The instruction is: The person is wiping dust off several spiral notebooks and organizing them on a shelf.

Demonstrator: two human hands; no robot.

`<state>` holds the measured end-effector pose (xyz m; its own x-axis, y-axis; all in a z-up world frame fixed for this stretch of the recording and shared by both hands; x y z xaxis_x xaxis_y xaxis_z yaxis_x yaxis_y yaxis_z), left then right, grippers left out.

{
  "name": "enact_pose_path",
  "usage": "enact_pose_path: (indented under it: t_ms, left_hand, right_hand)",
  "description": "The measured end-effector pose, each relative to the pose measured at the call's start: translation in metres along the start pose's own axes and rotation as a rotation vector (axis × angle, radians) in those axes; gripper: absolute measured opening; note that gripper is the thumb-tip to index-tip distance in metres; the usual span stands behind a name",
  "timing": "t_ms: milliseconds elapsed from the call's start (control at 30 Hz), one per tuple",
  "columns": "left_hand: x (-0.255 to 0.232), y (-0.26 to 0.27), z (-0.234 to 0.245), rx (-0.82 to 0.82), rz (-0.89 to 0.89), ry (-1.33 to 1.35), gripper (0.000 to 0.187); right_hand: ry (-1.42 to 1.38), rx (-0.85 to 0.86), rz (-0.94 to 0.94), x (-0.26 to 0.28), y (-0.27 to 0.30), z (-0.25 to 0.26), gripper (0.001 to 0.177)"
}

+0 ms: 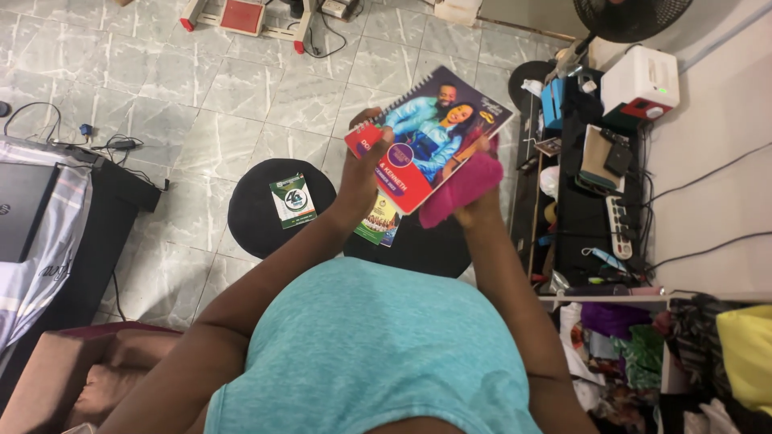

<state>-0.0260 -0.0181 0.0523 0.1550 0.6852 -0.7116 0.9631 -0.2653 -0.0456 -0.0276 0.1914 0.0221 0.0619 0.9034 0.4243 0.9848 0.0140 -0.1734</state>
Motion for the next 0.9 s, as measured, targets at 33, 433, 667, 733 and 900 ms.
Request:
enact_pose_path:
  t_ms: [33,433,667,733,900]
  left_hand:
    - [-0.007,0.0,-0.001,0.004,-0.002,-0.003,0.058]
    - [0.042,-0.023,0.025,0.03,0.386,-0.365,0.056]
    - [0.052,-0.025,0.039,0.314,0.39,0.213,0.049]
    - [0.06,-0.026,0.046,0.323,0.428,0.268,0.051]
    - [0.076,-0.027,0.06,0.351,0.567,0.48,0.059]
  right_hand:
    - [-0.001,0.003,0.003,0.004,-0.001,-0.004,0.044]
    - [0.832,0.222,0.232,-0.013,0.025,-0.096,0.089]
    - [1.691,0.804,0.928,-0.038,0.059,-0.166,0.076]
    - [1.766,0.902,1.014,-0.041,0.062,-0.173,0.072]
    - [1.752,0.741,0.954,-0.036,0.039,-0.158,0.053]
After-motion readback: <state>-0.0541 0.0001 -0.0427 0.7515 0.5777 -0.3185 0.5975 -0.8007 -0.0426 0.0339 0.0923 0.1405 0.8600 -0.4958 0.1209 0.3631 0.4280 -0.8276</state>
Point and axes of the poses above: each hand's wrist, its own y-axis away from the middle knuckle, its own z-axis out of the back of the hand, x = y × z, the point moved 4 cm from there along -y, towards the middle knuckle, and after that the axes turned 13 degrees about z, right-handed, at the moved point
